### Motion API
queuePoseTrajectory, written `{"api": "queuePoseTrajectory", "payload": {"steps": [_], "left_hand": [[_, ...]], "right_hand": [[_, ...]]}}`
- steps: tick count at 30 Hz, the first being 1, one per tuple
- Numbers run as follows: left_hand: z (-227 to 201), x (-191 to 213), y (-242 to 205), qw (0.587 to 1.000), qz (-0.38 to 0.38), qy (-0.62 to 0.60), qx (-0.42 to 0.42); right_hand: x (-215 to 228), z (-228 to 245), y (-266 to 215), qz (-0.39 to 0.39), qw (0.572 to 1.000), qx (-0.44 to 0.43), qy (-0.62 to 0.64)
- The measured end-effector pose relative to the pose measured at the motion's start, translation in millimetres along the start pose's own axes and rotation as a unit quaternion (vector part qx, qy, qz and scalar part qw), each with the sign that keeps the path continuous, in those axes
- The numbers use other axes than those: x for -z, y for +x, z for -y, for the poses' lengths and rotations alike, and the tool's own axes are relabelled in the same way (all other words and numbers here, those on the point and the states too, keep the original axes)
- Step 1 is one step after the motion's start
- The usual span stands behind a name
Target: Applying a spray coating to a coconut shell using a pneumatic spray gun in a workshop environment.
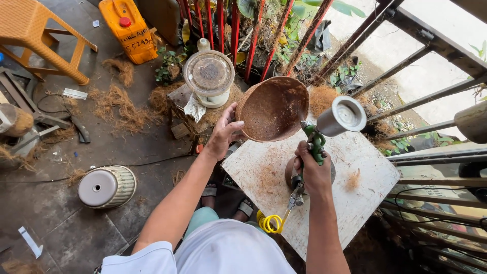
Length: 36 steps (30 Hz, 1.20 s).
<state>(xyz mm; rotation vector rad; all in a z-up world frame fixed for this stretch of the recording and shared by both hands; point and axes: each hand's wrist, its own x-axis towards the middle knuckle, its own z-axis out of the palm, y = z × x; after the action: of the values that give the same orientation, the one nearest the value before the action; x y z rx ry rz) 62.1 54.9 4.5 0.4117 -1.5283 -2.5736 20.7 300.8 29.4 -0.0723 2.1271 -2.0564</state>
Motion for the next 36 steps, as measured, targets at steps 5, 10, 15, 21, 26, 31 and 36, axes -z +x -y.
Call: {"api": "queuePoseTrajectory", "payload": {"steps": [5, 10, 15, 21, 26, 31, 36], "left_hand": [[6.9, 1.1, 1.9, 1.0, 0.002, 0.002, 0.007], [4.8, 0.8, 4.8, 1.0, 0.006, 0.015, 0.0], [7.9, 8.6, 12.9, 0.997, 0.01, 0.061, -0.037], [7.7, 26.0, 18.5, 0.99, 0.021, 0.097, -0.1], [-7.8, 21.8, 9.4, 0.986, 0.013, 0.103, -0.127], [-12.4, 9.2, -4.8, 0.983, -0.002, 0.107, -0.148], [1.8, -13.5, -24.1, 0.982, -0.037, 0.106, -0.151]], "right_hand": [[-7.5, 5.7, -8.3, 0.024, 1.0, -0.002, 0.001], [-15.5, 15.7, -16.8, 0.099, 0.994, -0.022, -0.038], [-25.2, 23.1, -23.8, 0.179, 0.983, -0.043, -0.01], [-18.7, 14.8, -18.5, 0.186, 0.979, -0.072, -0.053], [-10.5, 21.1, -11.4, 0.112, 0.987, -0.084, -0.083], [-13.2, 25.1, -4.9, 0.01, 0.998, -0.014, -0.054], [-19.7, 35.4, 5.9, -0.1, 0.994, 0.047, -0.024]]}}
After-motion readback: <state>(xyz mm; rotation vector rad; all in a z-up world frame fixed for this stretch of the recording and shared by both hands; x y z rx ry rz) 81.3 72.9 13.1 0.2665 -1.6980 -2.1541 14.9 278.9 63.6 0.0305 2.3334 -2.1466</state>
